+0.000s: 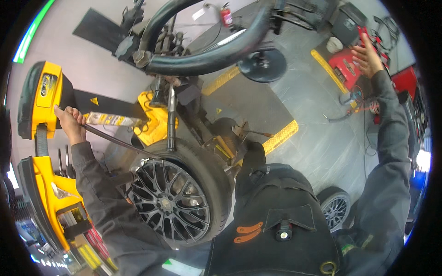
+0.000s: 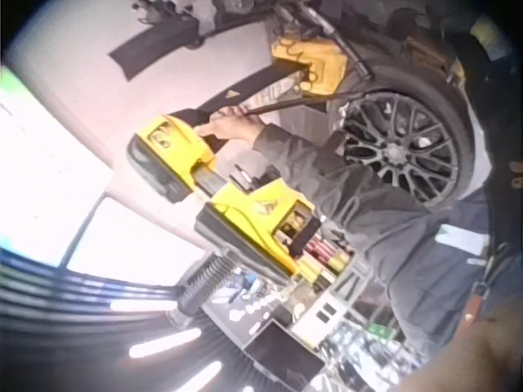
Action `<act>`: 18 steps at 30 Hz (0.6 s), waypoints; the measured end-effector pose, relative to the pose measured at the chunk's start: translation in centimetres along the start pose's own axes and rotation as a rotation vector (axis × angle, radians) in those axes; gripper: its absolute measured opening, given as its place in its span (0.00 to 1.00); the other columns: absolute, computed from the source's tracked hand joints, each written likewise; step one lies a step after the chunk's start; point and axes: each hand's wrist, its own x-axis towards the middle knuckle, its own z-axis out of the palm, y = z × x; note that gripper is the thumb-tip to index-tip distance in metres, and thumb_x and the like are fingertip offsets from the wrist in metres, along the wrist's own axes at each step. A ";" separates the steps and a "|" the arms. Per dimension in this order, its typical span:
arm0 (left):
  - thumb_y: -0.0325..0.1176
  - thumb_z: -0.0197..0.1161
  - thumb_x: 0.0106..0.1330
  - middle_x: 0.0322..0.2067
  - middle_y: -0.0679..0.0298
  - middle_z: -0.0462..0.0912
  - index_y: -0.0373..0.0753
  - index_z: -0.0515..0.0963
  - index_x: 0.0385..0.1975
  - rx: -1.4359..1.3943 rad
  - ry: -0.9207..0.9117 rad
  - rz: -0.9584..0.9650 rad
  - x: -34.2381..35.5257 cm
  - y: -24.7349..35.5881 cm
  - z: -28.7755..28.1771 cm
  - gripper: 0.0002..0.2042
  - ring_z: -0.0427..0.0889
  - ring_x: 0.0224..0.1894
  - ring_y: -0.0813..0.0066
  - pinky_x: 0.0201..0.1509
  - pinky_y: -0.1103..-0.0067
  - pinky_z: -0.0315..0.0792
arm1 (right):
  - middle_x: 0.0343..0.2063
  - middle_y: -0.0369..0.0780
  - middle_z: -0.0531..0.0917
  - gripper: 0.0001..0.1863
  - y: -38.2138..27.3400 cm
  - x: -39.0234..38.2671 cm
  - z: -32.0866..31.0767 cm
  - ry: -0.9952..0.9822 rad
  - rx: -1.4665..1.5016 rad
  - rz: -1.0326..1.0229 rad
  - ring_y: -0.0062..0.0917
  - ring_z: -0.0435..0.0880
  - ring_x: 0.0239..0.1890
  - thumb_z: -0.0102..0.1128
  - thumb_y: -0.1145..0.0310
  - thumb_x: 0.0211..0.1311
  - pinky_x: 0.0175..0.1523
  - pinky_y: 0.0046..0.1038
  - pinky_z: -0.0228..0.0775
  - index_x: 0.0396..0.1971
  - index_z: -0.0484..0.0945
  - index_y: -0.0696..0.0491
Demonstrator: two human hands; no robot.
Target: The person uses a tire changer machine to remove a tire from a wheel rim. They secure the wheel, operate the machine, and use a pry bar to separate the tire bead from the rim before lifting the tire off.
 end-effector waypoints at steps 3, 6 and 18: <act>0.66 0.40 0.72 0.12 0.72 0.53 0.47 0.55 0.17 0.041 0.048 -0.066 2.8 -1.3 -0.1 0.29 0.50 0.12 0.79 0.16 0.79 0.49 | 0.56 0.43 0.77 0.57 -5.2 1.8 6.4 -0.163 0.126 0.151 0.29 0.77 0.55 0.50 0.19 0.50 0.53 0.32 0.71 0.61 0.72 0.60; 0.66 0.40 0.72 0.12 0.71 0.53 0.47 0.55 0.17 0.047 0.040 -0.100 4.5 -1.7 0.0 0.30 0.49 0.12 0.79 0.16 0.79 0.48 | 0.53 0.42 0.81 0.51 -8.4 1.4 13.0 -0.359 0.117 0.246 0.30 0.81 0.51 0.50 0.23 0.55 0.51 0.29 0.75 0.58 0.74 0.59; 0.66 0.35 0.73 0.10 0.72 0.51 0.48 0.54 0.15 0.099 0.041 -0.138 5.6 -3.9 0.9 0.31 0.47 0.10 0.80 0.14 0.80 0.45 | 0.32 0.43 0.88 0.33 -11.3 0.7 17.3 -0.371 -0.023 0.224 0.23 0.88 0.27 0.56 0.40 0.65 0.26 0.16 0.80 0.39 0.83 0.61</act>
